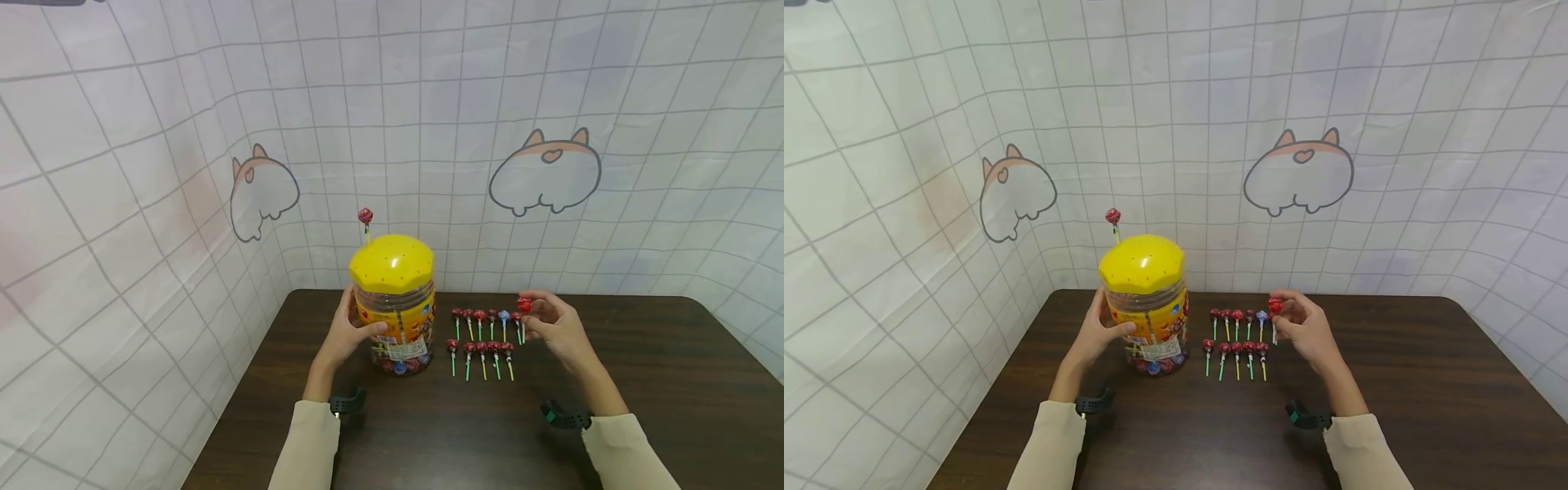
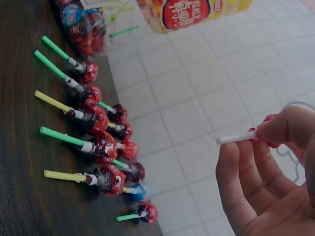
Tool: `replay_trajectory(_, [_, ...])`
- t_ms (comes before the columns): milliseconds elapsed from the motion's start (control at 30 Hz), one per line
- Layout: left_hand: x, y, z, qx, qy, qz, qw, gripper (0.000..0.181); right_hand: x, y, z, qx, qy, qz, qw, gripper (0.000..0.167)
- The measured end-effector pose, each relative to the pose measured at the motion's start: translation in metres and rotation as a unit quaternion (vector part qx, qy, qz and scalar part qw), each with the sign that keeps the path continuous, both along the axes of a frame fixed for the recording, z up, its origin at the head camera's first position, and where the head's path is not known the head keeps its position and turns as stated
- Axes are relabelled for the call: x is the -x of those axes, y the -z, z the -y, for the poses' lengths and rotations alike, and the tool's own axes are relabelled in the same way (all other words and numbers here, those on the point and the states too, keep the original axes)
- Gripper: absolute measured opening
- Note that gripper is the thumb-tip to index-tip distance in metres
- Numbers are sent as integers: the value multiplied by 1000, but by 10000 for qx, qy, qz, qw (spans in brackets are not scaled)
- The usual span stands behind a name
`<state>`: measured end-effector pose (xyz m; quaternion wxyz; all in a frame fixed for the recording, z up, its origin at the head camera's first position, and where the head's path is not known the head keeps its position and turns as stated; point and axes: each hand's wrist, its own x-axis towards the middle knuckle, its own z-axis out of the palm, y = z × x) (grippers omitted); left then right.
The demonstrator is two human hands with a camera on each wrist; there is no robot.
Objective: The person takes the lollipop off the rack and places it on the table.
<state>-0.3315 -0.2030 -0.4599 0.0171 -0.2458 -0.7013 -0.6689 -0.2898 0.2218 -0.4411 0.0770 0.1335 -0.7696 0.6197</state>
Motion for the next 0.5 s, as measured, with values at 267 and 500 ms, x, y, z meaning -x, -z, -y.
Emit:
replay_trajectory(267, [0,-1,-1,29,-28,45,10000,92,2,6,-7,-235,-74,49,9997,39])
replay_trajectory(500, [-1,-1,0,36,-34,1,10000,91,4,10,-12,-370,-187,132,9991,38])
